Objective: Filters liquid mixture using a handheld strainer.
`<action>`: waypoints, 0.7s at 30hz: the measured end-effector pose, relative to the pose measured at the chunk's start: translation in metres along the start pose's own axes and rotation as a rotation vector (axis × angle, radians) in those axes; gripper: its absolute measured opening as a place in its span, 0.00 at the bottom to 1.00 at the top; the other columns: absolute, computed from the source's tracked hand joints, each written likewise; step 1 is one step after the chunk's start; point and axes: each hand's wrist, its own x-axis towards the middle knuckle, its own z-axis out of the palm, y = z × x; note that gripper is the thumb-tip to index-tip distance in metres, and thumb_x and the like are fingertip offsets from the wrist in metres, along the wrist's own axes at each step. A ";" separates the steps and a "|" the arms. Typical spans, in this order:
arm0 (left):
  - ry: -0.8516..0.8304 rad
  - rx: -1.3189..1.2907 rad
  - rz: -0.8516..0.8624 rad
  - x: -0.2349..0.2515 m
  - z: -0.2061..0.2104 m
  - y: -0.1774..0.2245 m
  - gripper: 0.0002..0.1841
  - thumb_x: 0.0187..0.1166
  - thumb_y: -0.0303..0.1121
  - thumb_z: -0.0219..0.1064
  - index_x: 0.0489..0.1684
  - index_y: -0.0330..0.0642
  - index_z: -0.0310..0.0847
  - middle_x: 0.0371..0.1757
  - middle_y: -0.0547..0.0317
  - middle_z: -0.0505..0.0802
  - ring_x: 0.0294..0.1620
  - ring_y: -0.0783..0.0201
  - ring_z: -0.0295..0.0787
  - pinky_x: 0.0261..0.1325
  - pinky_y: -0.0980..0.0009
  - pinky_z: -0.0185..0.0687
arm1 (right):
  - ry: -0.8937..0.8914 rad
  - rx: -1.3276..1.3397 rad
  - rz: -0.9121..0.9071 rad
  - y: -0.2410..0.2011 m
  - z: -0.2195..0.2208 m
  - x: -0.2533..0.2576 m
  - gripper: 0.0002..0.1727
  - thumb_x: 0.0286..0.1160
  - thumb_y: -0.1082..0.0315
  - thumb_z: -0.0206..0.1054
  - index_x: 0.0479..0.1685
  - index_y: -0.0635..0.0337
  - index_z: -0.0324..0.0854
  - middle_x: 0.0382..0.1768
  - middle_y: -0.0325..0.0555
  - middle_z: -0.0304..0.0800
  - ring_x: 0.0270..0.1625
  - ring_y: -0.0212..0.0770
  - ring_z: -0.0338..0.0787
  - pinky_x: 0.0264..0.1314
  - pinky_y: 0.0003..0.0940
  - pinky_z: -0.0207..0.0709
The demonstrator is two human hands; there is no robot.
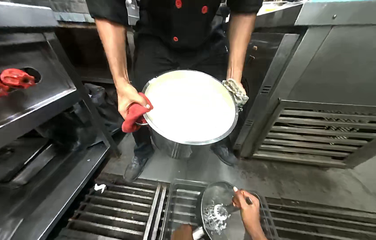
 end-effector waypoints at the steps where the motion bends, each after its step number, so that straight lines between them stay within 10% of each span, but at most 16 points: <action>1: -0.013 -0.004 0.004 -0.002 0.000 -0.002 0.29 0.80 0.55 0.67 0.68 0.40 0.85 0.68 0.36 0.91 0.71 0.35 0.87 0.69 0.32 0.78 | 0.020 0.009 -0.001 -0.002 -0.002 -0.001 0.20 0.74 0.70 0.60 0.09 0.46 0.71 0.08 0.25 0.73 0.12 0.24 0.75 0.20 0.23 0.73; 21: -0.020 -0.038 -0.183 -0.023 -0.012 -0.005 0.27 0.79 0.53 0.67 0.70 0.44 0.84 0.70 0.43 0.90 0.73 0.44 0.86 0.71 0.38 0.80 | 0.130 0.077 -0.115 -0.057 -0.010 -0.010 0.24 0.82 0.65 0.54 0.10 0.40 0.68 0.07 0.25 0.70 0.11 0.27 0.74 0.21 0.26 0.77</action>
